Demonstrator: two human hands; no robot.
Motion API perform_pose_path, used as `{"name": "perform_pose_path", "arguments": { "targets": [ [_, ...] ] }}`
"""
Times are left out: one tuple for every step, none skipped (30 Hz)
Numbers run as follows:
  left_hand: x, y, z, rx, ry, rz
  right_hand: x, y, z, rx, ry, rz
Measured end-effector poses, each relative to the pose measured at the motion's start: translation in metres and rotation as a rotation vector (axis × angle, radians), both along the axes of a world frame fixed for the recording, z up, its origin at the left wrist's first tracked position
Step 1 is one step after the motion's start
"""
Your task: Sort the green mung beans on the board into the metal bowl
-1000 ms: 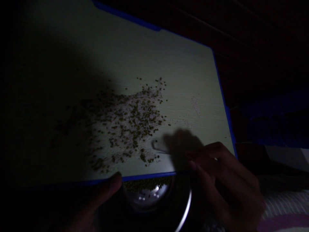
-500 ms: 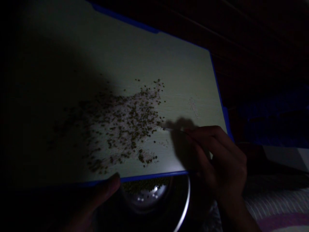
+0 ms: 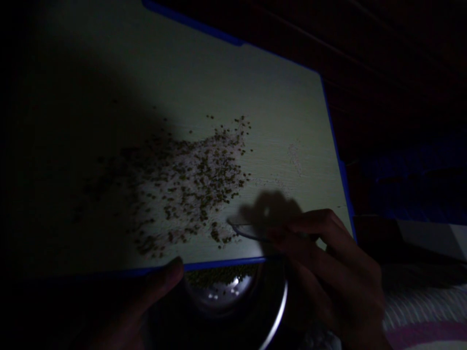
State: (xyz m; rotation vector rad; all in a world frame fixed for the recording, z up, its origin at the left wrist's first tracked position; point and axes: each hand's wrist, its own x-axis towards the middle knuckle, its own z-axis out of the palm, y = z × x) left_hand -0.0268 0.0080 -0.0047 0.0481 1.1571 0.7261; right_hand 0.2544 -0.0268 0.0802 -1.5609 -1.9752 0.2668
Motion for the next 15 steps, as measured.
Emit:
{"name": "perform_pose_path", "arguments": {
  "targets": [
    [0.001, 0.000, 0.001, 0.011, 0.016, 0.010, 0.001, -0.002, 0.001, -0.004, -0.006, -0.003],
    [0.003, 0.001, 0.002, 0.043, 0.010, -0.014, 0.002, -0.005, 0.001, -0.008, -0.014, -0.005],
    [0.005, 0.003, 0.004, 0.080, 0.001, -0.040, 0.003, -0.007, 0.002, -0.013, -0.022, -0.004],
    [0.007, 0.005, 0.006, 0.106, -0.015, -0.067, 0.004, -0.009, 0.002, -0.012, -0.026, 0.000],
    [0.008, 0.008, 0.008, 0.123, -0.031, -0.089, 0.004, -0.011, 0.003, -0.014, -0.026, 0.007],
    [0.009, 0.010, 0.010, 0.137, -0.041, -0.103, 0.005, -0.012, 0.003, -0.017, -0.023, 0.007],
    [0.010, 0.012, 0.012, 0.150, -0.035, -0.102, 0.006, -0.014, 0.003, -0.017, -0.017, -0.004],
    [0.010, 0.013, 0.013, 0.160, -0.018, -0.098, 0.006, -0.015, 0.003, -0.015, -0.014, -0.018],
    [0.009, 0.014, 0.013, 0.166, 0.006, -0.098, 0.007, -0.016, 0.003, -0.015, -0.015, -0.030],
    [0.009, 0.014, 0.013, 0.166, 0.035, -0.097, 0.008, -0.016, 0.003, -0.013, -0.019, -0.036],
    [0.009, 0.013, 0.012, 0.160, 0.055, -0.095, 0.008, -0.017, 0.003, -0.011, -0.021, -0.033],
    [0.008, 0.012, 0.011, 0.143, 0.062, -0.094, 0.008, -0.019, 0.003, -0.005, -0.020, -0.033],
    [0.008, 0.011, 0.010, 0.126, 0.057, -0.090, 0.007, -0.020, 0.003, -0.005, -0.012, -0.047],
    [0.008, 0.010, 0.009, 0.117, 0.034, -0.089, 0.005, -0.022, 0.003, 0.000, 0.002, -0.078],
    [0.008, 0.010, 0.009, 0.116, 0.008, -0.084, 0.003, -0.023, 0.003, 0.004, 0.023, -0.129]
  ]
}}
